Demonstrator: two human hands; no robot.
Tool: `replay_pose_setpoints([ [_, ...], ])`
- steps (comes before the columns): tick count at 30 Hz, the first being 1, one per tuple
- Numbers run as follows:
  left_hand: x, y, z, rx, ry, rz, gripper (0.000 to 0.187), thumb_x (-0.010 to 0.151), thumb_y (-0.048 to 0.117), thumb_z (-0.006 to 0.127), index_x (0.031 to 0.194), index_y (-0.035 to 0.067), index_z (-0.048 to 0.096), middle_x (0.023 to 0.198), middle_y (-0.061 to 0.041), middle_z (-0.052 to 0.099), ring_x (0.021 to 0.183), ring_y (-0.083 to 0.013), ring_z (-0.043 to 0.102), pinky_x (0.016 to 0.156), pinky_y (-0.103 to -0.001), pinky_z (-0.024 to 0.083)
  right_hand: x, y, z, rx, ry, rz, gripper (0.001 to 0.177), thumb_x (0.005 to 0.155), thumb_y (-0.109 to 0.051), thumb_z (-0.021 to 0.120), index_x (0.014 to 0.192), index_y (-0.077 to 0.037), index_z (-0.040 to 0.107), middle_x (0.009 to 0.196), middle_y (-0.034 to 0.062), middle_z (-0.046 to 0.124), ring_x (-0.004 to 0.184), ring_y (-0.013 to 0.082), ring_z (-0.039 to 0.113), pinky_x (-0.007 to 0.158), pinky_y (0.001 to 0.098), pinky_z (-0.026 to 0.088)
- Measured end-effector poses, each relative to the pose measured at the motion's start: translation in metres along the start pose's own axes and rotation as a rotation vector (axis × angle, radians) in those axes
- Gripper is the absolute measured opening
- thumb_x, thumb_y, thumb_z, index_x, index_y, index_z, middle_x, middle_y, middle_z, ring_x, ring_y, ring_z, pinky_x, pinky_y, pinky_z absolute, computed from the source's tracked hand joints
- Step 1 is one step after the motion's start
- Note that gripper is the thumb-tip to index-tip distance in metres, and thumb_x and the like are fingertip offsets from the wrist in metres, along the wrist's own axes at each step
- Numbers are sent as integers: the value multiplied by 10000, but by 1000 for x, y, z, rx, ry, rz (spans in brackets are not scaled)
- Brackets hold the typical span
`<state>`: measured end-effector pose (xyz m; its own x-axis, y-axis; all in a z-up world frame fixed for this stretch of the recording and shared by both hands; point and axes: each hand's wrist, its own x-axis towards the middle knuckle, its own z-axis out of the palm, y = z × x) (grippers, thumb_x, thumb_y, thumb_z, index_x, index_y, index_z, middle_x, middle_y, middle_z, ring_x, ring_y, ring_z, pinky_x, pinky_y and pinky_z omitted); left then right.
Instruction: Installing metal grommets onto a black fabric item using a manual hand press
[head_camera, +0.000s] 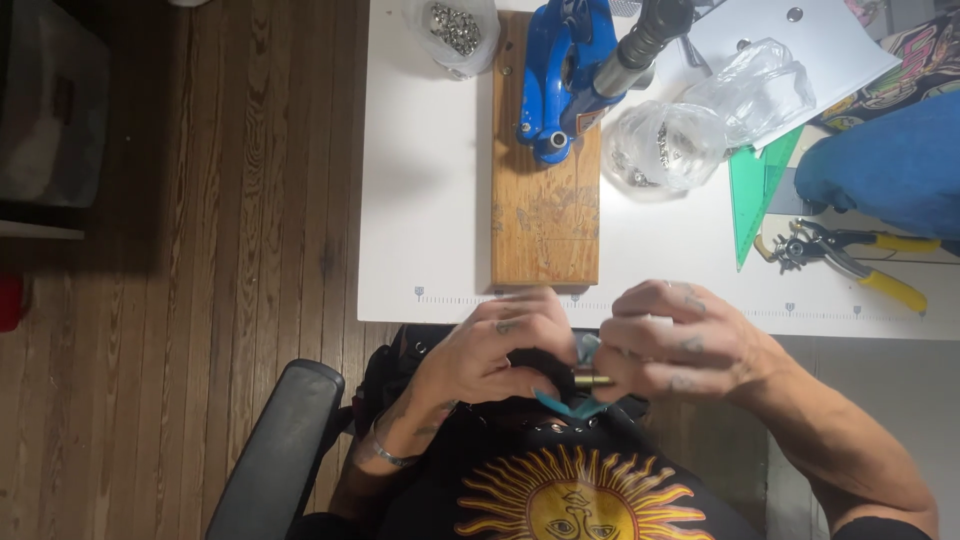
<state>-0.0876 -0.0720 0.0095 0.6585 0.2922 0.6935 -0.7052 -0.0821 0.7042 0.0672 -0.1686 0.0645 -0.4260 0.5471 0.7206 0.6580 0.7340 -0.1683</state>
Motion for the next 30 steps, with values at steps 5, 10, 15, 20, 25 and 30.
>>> replay_pose_setpoints([
  [5, 1, 8, 7, 601, 60, 95, 471, 763, 468, 561, 961, 41, 530, 833, -94, 526, 749, -267, 510, 664, -361, 405, -7, -6, 3, 70, -67, 271, 248, 843, -262, 500, 713, -76, 600, 664, 72, 523, 550, 209, 511, 531, 304, 499],
  [10, 9, 8, 9, 941, 143, 200, 287, 833, 359, 538, 793, 75, 555, 726, -42, 546, 620, -218, 523, 578, -326, 429, -2, -14, 8, 273, -61, 620, 252, 861, -218, 456, 703, -51, 558, 621, 65, 475, 518, 206, 456, 470, 294, 445],
  [15, 7, 1, 10, 1013, 146, 238, 307, 869, 365, 472, 738, 98, 550, 671, -31, 528, 584, -203, 512, 562, -319, 428, -22, -24, 21, 343, 33, 816, 286, 882, -209, 413, 653, -72, 517, 591, 49, 454, 517, 190, 446, 454, 273, 411],
  [20, 1, -7, 12, 1122, 215, 311, 290, 867, 346, 497, 722, 99, 540, 647, -30, 508, 551, -188, 492, 519, -328, 426, -20, -32, 26, 357, 116, 926, 299, 904, -184, 368, 644, -77, 471, 568, 46, 427, 487, 162, 426, 435, 262, 392],
  [25, -4, -12, 11, 962, 141, 271, 173, 885, 219, 485, 796, 71, 500, 795, -31, 533, 680, -197, 531, 584, -322, 375, -9, -39, 28, 247, 52, 898, 302, 904, -237, 328, 771, 1, 457, 680, 88, 466, 586, 169, 434, 519, 260, 360],
  [30, -9, -12, 18, 680, 198, 35, 316, 958, 277, 261, 860, 36, 440, 803, -100, 510, 688, -247, 480, 640, -352, 358, -3, -36, 30, 238, 59, 835, 220, 892, -155, 335, 813, 20, 444, 726, 119, 464, 634, 202, 442, 551, 276, 377],
])
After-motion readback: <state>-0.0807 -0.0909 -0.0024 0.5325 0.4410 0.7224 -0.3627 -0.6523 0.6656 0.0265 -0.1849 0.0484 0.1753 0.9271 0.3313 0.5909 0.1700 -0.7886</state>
